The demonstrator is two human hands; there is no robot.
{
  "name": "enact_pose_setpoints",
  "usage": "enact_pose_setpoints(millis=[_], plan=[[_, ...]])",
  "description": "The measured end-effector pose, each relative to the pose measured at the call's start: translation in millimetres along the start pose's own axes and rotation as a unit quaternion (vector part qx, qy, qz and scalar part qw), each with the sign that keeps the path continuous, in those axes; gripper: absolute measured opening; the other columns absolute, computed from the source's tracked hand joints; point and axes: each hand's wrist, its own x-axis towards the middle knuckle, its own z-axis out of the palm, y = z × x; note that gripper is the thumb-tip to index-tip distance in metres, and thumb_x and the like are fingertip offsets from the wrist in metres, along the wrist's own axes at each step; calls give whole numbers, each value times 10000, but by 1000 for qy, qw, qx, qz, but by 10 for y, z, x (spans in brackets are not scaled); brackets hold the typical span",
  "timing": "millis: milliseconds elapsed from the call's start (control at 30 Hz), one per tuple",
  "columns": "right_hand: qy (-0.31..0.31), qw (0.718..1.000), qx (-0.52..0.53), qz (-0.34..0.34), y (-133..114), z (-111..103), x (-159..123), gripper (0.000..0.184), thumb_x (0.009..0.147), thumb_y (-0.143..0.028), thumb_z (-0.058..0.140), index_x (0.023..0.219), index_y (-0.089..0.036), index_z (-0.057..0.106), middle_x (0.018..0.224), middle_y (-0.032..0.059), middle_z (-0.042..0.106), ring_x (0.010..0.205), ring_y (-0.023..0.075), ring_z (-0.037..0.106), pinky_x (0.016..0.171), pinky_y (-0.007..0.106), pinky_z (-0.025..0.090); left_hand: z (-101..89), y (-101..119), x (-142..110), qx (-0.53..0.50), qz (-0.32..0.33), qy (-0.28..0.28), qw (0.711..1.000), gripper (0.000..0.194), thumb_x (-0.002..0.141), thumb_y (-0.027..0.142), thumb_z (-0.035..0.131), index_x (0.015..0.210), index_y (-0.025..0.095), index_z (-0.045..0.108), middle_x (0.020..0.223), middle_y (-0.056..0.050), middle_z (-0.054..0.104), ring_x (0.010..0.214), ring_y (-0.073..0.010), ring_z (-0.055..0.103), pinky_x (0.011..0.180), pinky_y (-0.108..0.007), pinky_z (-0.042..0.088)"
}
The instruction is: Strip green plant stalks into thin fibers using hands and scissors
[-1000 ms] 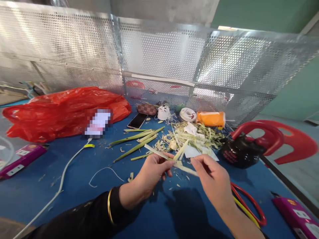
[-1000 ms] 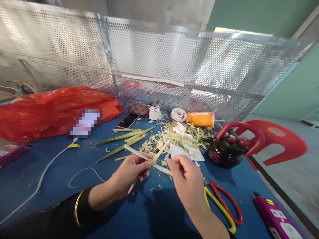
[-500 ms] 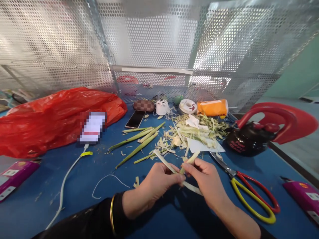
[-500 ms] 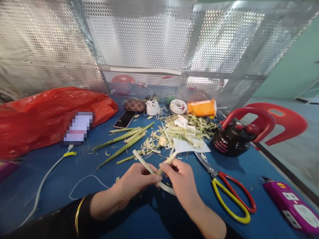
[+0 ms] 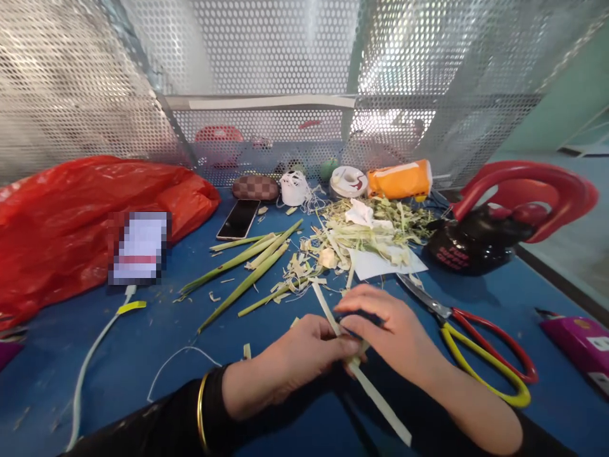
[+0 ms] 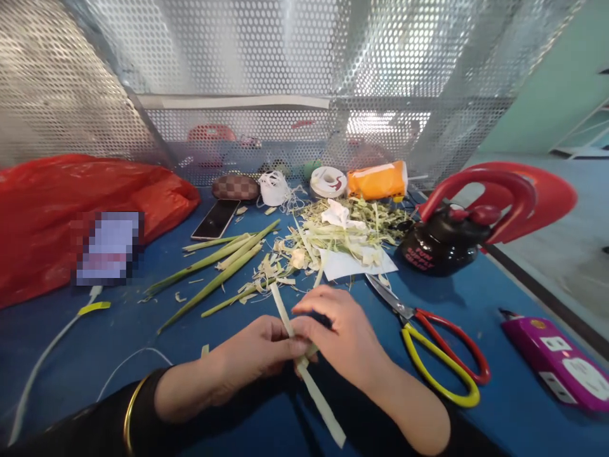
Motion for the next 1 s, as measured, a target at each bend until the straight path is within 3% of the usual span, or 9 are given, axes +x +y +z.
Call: enact_pose_setpoints(millis=[100, 233, 467, 600, 700, 867, 1000], plan=[[-64, 992, 96, 43, -96, 58, -16, 86, 794, -184, 634, 723, -211, 675, 788, 5, 642, 763, 161, 606, 740, 280, 464, 59, 2, -2, 9, -23, -5, 1000, 179, 688, 300, 643, 622, 141, 689, 474, 61, 478, 418, -49, 251, 452, -243, 157], [-52, 985, 144, 81, -123, 77, -35, 127, 769, -132, 596, 662, -200, 610, 703, -19, 611, 681, 136, 567, 672, 255, 452, 116, 2, -21, 9, -33, 0, 999, 161, 659, 309, 692, 651, 149, 702, 461, 79, 434, 417, -52, 274, 447, -237, 185], [-9, 990, 128, 66, -106, 161, -82, 137, 810, -143, 549, 685, -198, 554, 719, -20, 575, 680, 130, 537, 640, 249, 415, 191, -39, -45, -4, 1, 16, 1000, 95, 606, 218, 733, 667, 145, 744, 601, 28, 613, 589, -104, 487, 626, -226, 365], [17, 990, 128, 59, -119, 196, -100, 138, 819, -150, 542, 690, -200, 534, 711, -24, 554, 676, 127, 524, 645, 251, 408, 199, -59, -60, 10, 2, 8, 1000, 106, 612, 205, 726, 688, 135, 752, 617, 14, 628, 627, -122, 513, 656, -237, 379], [11, 987, 143, 79, -102, 187, -102, 133, 839, -178, 532, 708, -203, 527, 679, -31, 534, 639, 122, 506, 612, 247, 403, 182, -49, -76, 14, -6, 4, 1000, 100, 624, 233, 729, 673, 147, 736, 563, 36, 583, 556, -93, 464, 587, -220, 343], [-3, 984, 150, 92, -75, 161, -87, 116, 833, -202, 552, 717, -201, 543, 677, -33, 542, 640, 122, 508, 610, 249, 402, 170, -37, -92, 32, -42, 26, 998, 310, 705, 411, 678, 537, 155, 635, 365, 89, 306, 386, -61, 227, 433, -252, 148], [-9, 990, 132, 54, -125, 180, -95, 137, 820, -171, 555, 688, -201, 537, 710, -19, 561, 675, 130, 527, 648, 261, 416, 218, -61, -104, 17, -19, -9, 1000, 219, 697, 350, 703, 646, 136, 712, 444, 70, 399, 461, -65, 305, 481, -232, 229]])
